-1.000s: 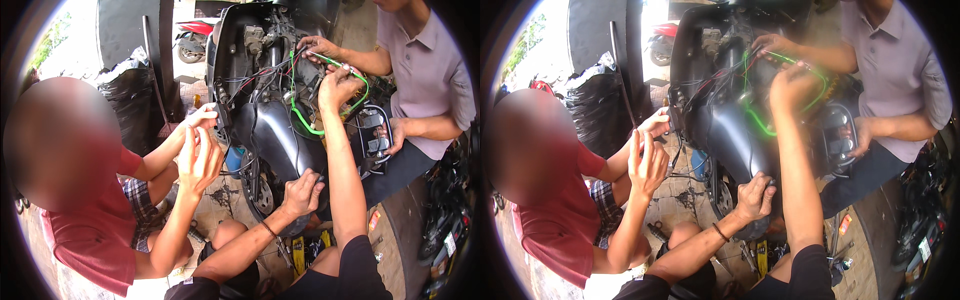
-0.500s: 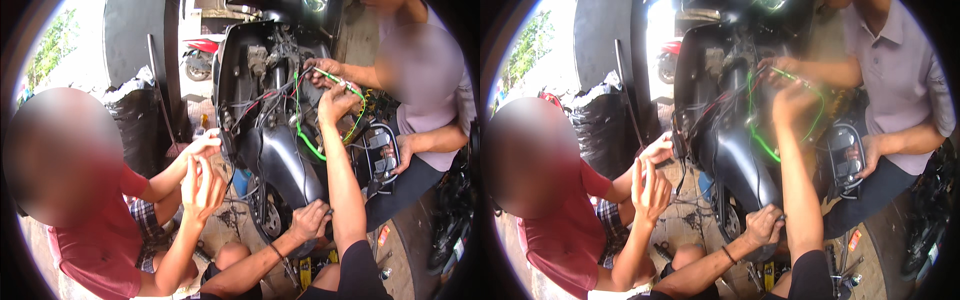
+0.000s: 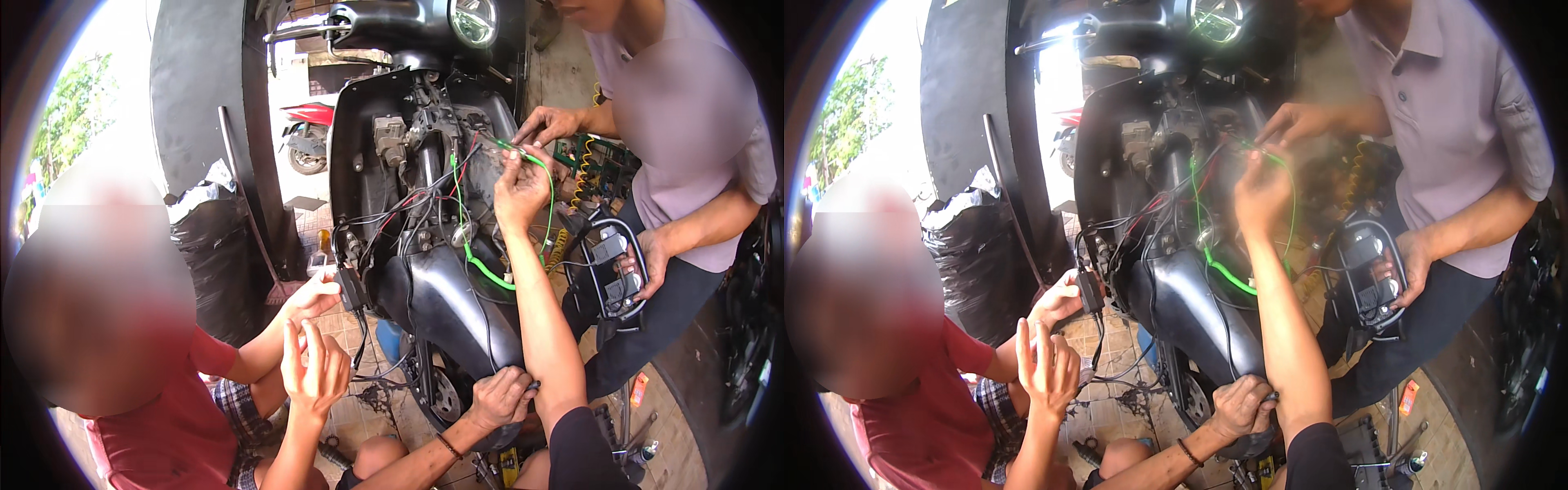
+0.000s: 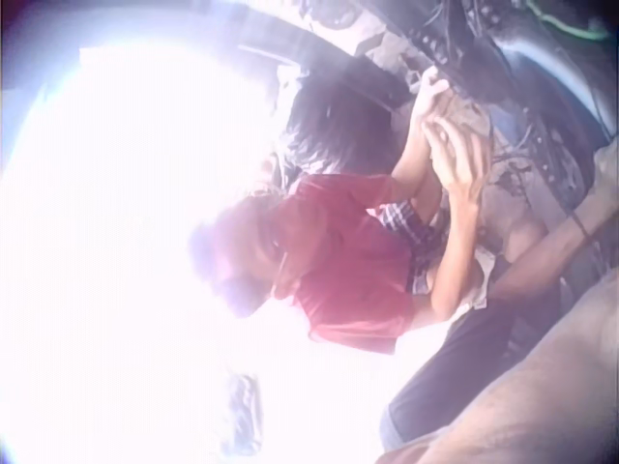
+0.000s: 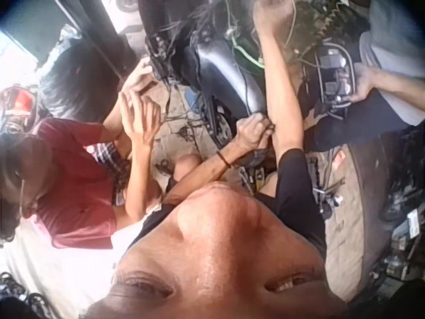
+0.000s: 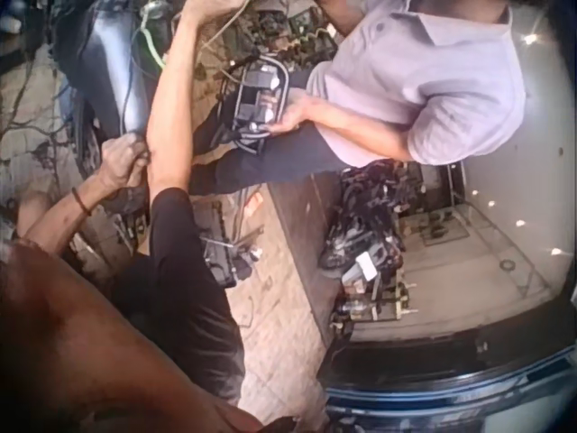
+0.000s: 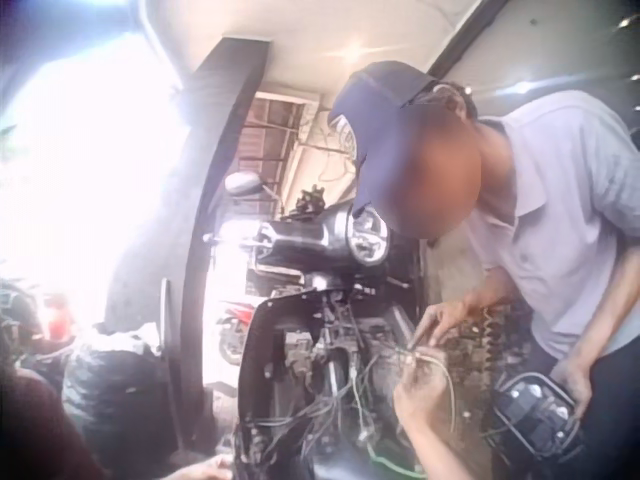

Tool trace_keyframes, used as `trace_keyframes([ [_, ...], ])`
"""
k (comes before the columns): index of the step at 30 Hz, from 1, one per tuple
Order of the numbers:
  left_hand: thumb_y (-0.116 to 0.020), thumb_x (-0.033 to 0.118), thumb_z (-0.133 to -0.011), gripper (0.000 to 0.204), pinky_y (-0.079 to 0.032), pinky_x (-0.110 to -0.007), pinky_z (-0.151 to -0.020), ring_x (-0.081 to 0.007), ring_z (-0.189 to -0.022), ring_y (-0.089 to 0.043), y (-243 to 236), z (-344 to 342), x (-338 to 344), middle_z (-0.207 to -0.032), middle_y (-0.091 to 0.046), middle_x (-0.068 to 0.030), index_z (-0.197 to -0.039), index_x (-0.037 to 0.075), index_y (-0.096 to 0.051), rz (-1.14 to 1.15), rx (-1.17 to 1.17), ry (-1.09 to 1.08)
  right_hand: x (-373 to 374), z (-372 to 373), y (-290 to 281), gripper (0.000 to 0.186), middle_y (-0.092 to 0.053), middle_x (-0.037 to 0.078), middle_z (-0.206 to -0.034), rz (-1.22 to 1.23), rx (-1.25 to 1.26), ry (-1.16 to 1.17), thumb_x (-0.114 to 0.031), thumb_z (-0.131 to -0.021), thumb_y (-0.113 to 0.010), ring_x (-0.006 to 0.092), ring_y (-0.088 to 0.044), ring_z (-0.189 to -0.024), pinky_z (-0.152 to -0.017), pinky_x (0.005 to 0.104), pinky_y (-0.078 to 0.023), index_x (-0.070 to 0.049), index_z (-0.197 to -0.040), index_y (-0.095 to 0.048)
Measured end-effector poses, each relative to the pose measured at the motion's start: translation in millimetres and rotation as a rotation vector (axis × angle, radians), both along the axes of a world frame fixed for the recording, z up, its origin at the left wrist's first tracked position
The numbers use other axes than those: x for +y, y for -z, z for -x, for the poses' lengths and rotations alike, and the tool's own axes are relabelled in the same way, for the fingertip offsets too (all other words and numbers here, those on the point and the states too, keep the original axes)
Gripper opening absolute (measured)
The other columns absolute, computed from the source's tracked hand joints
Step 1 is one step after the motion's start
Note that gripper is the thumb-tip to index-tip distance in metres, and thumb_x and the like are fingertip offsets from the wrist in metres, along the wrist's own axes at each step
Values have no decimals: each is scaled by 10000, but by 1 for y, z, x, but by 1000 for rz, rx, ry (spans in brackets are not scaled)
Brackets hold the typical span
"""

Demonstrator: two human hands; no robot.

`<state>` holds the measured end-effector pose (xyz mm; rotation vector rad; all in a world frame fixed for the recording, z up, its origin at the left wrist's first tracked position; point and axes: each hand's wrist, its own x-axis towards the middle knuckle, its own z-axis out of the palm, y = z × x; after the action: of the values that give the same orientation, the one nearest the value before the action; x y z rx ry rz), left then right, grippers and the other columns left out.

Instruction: The person works on the wiring system of a motorcycle by handling wires, connecting a light component, and testing connections with a voltage tester tool while others assist.

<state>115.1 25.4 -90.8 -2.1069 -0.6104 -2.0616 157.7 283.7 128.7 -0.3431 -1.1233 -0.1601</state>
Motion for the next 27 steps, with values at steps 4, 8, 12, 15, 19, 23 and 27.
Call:
trace_keyframes([
  [4, -718, 146, -924, 131, -475, -365, -513, -256, -626, -637, 0, 2, 0, -821, -629, -84, -965, 44, -648, -2, 14, -4, 10, -1, -2, 219, -739, 129, -1056, 80, 33, 28, 19, -1063, -638, 179, -762, -981, -898, 290, -614, 11, -1262, -549],
  [8, -720, 147, -912, 128, -469, -369, -510, -256, -620, -631, -2, 1, -1, -814, -624, -84, -952, 46, -651, -12, 13, -11, 17, -5, 2, 187, -754, 149, -1094, 67, -28, 18, 7, -1065, -650, 178, -761, -1016, -927, 298, -611, 28, -1234, -570],
  [12, -723, 147, -901, 126, -463, -373, -508, -257, -614, -624, -6, 2, 1, -807, -619, -83, -939, 48, -654, -25, -4, -22, 15, -1, 3, 162, -775, 164, -1145, 8, -125, 149, -4, -1066, -659, 185, -763, -1064, -953, 315, -613, 41, -1213, -606],
  [15, -728, 154, -898, 135, -465, -371, -514, -255, -620, -626, -6, 4, 1, -809, -620, -84, -941, 47, -657, -12, 11, -25, 8, 3, 2, 152, -783, 168, -1159, -6, -163, 214, -24, -1061, -672, 210, -771, -1090, -941, 338, -621, 30, -1197, -630],
  [19, -737, 166, -894, 151, -468, -368, -525, -253, -631, -630, -6, 7, 1, -812, -621, -84, -944, 45, -661, -2, 36, -31, -7, 4, 2, 149, -787, 183, -1160, 12, -242, 368, -47, -1036, -694, 299, -790, -1076, -907, 391, -629, 1, -1173, -659],
  [23, -742, 172, -893, 159, -471, -368, -531, -253, -636, -631, -4, 5, -1, -814, -622, -84, -946, 46, -663, 10, 51, -21, -6, 4, 4, 137, -780, 190, -1157, -64, -268, 441, -36, -1022, -686, 356, -784, -1053, -894, 424, -626, -7, -1156, -675],
  [27, -747, 179, -891, 167, -474, -369, -536, -253, -642, -633, -4, 3, -3, -816, -623, -83, -949, 46, -665, 15, 54, -24, -3, 2, 9, 142, -771, 190, -1183, -85, -330, 472, 26, -1009, -661, 357, -776, -1070, -903, 431, -637, 7, -1147, -687],
])
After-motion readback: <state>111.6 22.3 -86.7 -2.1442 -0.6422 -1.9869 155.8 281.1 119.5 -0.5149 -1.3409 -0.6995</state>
